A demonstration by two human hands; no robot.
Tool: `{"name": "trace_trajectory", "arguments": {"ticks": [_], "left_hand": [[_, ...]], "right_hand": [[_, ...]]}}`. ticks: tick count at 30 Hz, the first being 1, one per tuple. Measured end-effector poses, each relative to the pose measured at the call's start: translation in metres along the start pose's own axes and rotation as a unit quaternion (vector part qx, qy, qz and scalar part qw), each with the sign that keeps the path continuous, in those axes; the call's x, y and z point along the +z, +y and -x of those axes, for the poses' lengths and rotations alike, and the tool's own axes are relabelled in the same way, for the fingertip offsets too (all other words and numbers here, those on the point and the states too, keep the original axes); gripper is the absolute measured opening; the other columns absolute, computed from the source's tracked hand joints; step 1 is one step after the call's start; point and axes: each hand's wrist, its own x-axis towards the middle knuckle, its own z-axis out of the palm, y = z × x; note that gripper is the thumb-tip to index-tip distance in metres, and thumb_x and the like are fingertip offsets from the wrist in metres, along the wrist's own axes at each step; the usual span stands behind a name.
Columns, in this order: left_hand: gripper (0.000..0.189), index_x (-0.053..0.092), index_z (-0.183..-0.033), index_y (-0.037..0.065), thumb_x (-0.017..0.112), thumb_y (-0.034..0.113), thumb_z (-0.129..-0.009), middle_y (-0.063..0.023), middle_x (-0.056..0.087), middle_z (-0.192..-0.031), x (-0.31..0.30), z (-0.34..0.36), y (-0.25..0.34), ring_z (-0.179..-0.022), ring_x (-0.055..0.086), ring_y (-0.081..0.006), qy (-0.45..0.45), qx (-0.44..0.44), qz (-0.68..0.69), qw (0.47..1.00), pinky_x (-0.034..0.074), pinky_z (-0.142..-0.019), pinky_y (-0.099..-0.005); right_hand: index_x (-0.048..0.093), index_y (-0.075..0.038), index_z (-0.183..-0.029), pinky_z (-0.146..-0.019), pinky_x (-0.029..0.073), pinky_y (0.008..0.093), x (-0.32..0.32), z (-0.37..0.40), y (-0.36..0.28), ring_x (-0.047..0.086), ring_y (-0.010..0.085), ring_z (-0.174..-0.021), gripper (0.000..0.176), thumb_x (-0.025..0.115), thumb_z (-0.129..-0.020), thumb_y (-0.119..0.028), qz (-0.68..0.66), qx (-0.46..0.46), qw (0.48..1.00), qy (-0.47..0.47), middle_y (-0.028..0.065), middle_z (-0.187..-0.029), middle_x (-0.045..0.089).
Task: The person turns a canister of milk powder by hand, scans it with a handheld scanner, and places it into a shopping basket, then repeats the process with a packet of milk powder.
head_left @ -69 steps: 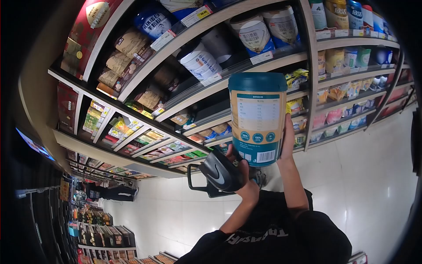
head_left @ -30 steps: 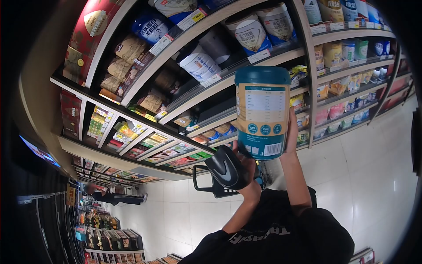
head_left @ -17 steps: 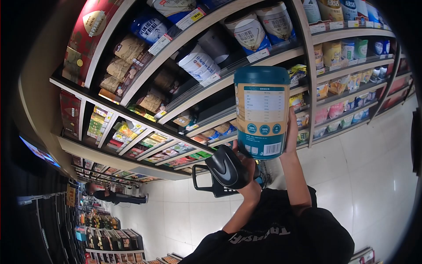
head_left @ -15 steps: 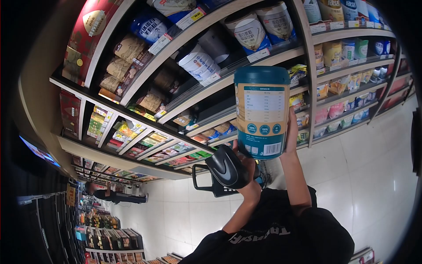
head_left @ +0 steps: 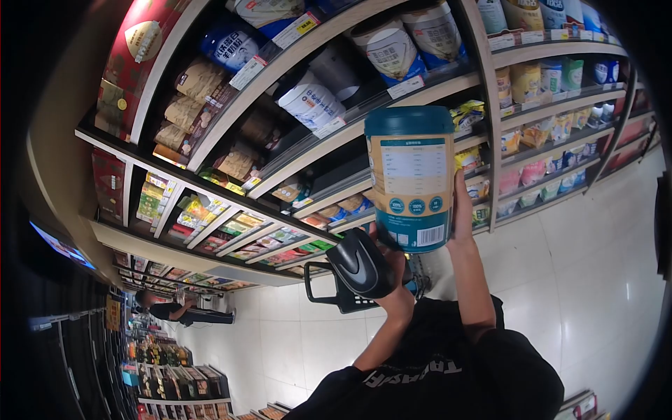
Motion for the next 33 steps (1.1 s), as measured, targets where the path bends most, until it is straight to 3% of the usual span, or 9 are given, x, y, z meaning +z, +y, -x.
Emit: {"name": "trace_trajectory", "arguments": {"ticks": [3,6,9,12,13,16,19,26,33], "left_hand": [[0.06,0.037,-0.146,0.001,0.06,-0.005,-0.09,-0.0133,0.046,-0.146,-0.002,0.001,0.0,-0.123,0.053,-0.0201,-0.005,0.009,-0.008,1.0,0.045,-0.102,-0.0339],[0.059,0.039,-0.144,0.001,0.061,-0.005,-0.09,-0.0128,0.047,-0.145,-0.003,0.0,0.002,-0.122,0.053,-0.0185,-0.011,0.012,-0.007,1.0,0.045,-0.102,-0.0336],[0.056,0.045,-0.139,0.001,0.067,-0.001,-0.088,-0.0124,0.05,-0.141,-0.002,-0.007,0.019,-0.12,0.055,-0.018,-0.033,-0.017,0.01,0.999,0.044,-0.101,-0.0338],[0.066,0.041,-0.142,0.002,0.068,-0.007,-0.082,-0.0113,0.06,-0.126,-0.023,0.004,0.007,-0.118,0.056,-0.0198,-0.051,0.024,-0.156,0.986,0.043,-0.101,-0.036],[0.059,0.049,-0.134,0.001,0.074,-0.003,-0.081,-0.0095,0.064,-0.115,-0.025,0.006,0.018,-0.106,0.06,-0.0161,-0.083,0.081,-0.262,0.958,0.049,-0.09,-0.0315],[0.05,0.058,-0.122,-0.001,0.081,0.005,-0.078,-0.0082,0.067,-0.108,-0.046,0.016,0.016,-0.097,0.063,-0.0138,-0.214,0.006,-0.265,0.94,0.051,-0.081,-0.0291],[0.039,0.066,-0.105,0.0,0.086,0.012,-0.073,-0.0071,0.071,-0.095,-0.041,0.019,0.021,-0.083,0.068,-0.0156,-0.265,-0.083,-0.186,0.943,0.052,-0.079,-0.0305],[0.025,0.068,-0.093,-0.002,0.079,0.006,-0.073,-0.0106,0.072,-0.081,-0.038,0.015,0.03,-0.073,0.071,-0.0172,-0.279,-0.099,-0.227,0.928,0.054,-0.068,-0.0293],[0.028,0.069,-0.096,-0.002,0.081,0.009,-0.073,-0.0118,0.073,-0.086,-0.038,0.013,0.031,-0.075,0.072,-0.0182,-0.277,-0.104,-0.199,0.934,0.054,-0.069,-0.0301]], "right_hand": [[0.048,-0.001,-0.137,-0.095,0.051,0.0326,-0.02,0.002,0.008,0.06,0.0207,-0.115,0.056,0.045,-0.102,-0.045,0.027,0.039,0.999,-0.018,0.0124,-0.127,0.061],[0.049,-0.001,-0.136,-0.094,0.051,0.0324,-0.021,0.001,0.007,0.061,0.02,-0.114,0.056,0.045,-0.102,-0.045,0.104,-0.013,0.992,-0.068,0.0129,-0.128,0.061],[0.049,-0.001,-0.136,-0.093,0.052,0.0317,-0.018,-0.003,0.007,0.061,0.0195,-0.112,0.055,0.044,-0.102,-0.045,0.052,-0.017,0.997,-0.054,0.0131,-0.128,0.061],[0.049,-0.002,-0.135,-0.092,0.053,0.0316,-0.014,-0.007,0.012,0.062,0.0193,-0.111,0.055,0.043,-0.103,-0.045,0.022,-0.039,0.999,-0.006,0.0135,-0.127,0.061],[0.049,-0.002,-0.136,-0.092,0.053,0.0321,-0.006,-0.005,0.011,0.063,0.0194,-0.11,0.054,0.042,-0.103,-0.044,0.047,-0.054,0.997,0.009,0.014,-0.126,0.062],[0.047,-0.001,-0.136,-0.092,0.052,0.0322,-0.015,-0.015,0.019,0.063,0.0199,-0.111,0.055,0.042,-0.103,-0.044,0.076,-0.102,0.992,-0.001,0.0145,-0.126,0.062],[0.046,0.0,-0.137,-0.093,0.052,0.0327,-0.033,-0.027,0.027,0.062,0.0205,-0.112,0.057,0.043,-0.103,-0.045,0.094,-0.12,0.988,-0.031,0.0154,-0.127,0.061],[0.045,0.001,-0.137,-0.094,0.052,0.0337,-0.032,-0.027,0.032,0.062,0.0211,-0.112,0.058,0.045,-0.101,-0.045,0.094,-0.127,0.987,-0.016,0.0159,-0.127,0.061],[0.046,0.001,-0.137,-0.094,0.051,0.0338,-0.03,-0.025,0.032,0.062,0.0211,-0.111,0.059,0.046,-0.101,-0.046,0.096,-0.125,0.987,-0.027,0.0151,-0.128,0.061]]}}
